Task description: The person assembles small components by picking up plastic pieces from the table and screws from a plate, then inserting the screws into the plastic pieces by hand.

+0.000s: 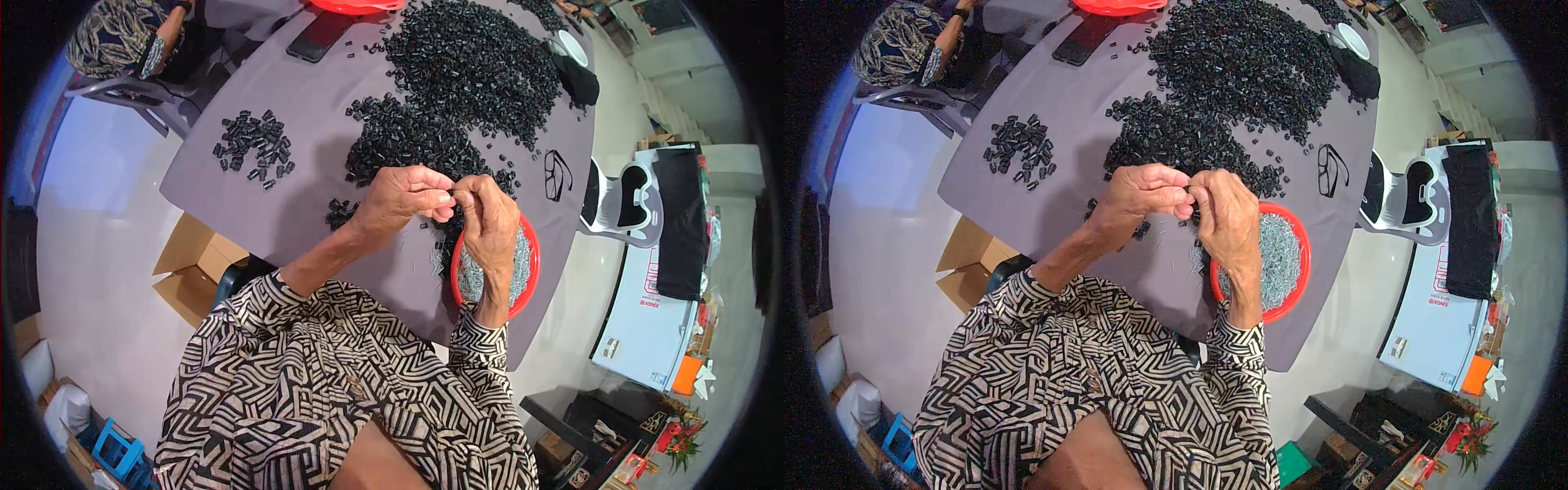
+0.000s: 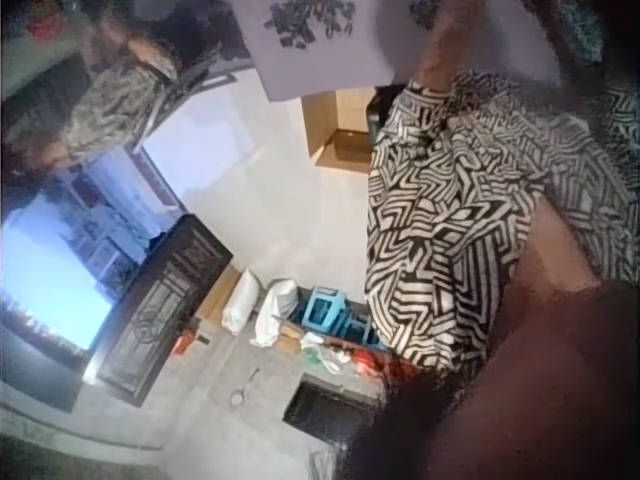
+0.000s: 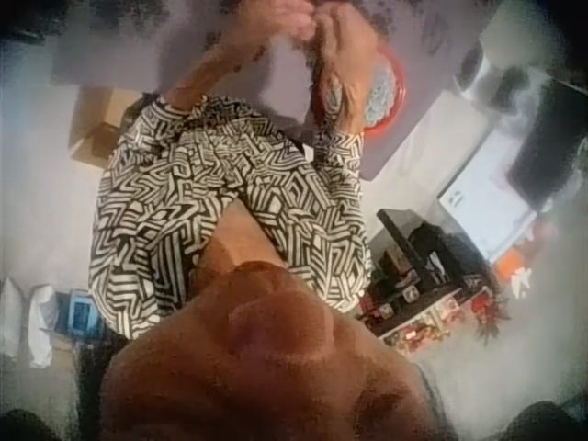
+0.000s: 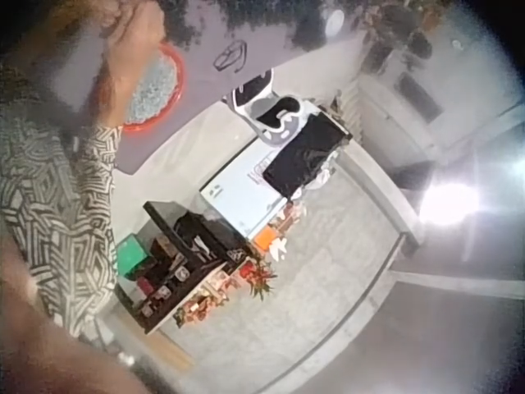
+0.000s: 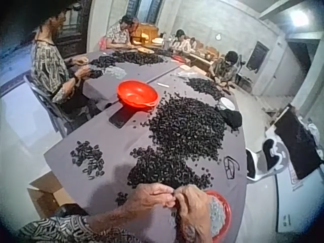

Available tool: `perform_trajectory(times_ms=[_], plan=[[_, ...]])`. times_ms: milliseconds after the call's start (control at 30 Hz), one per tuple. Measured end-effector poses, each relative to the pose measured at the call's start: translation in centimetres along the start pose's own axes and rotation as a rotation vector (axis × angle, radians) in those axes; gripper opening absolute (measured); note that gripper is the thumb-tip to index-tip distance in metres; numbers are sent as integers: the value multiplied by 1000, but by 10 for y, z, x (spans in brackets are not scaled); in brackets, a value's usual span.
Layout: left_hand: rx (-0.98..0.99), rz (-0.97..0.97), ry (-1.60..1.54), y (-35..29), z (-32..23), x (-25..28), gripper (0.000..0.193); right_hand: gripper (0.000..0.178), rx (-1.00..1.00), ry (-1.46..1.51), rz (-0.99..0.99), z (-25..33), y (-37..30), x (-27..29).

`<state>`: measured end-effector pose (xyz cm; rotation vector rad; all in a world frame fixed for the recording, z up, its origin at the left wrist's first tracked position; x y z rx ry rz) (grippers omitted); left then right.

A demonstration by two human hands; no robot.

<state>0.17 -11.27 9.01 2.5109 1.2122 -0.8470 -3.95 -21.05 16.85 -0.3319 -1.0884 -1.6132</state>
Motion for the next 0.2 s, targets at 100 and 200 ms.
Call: perform_trajectory(times_ms=[100, 200], plan=[[46, -3, 12, 0, 4, 4, 18, 6, -66, 40, 41, -9, -1, -5], [-11, 26, 28, 6, 6, 10, 21, 7, -85, 84, 47, -14, -1, -10]])
Point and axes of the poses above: each hand's wrist, its own y-axis towards the middle knuckle, its own x-axis out of the back of the hand, z = x × y, the point moved 6 cm from there along y, towards the middle knuckle, and after that the axes turned 3 degrees about -x, right-handed, at the moved point
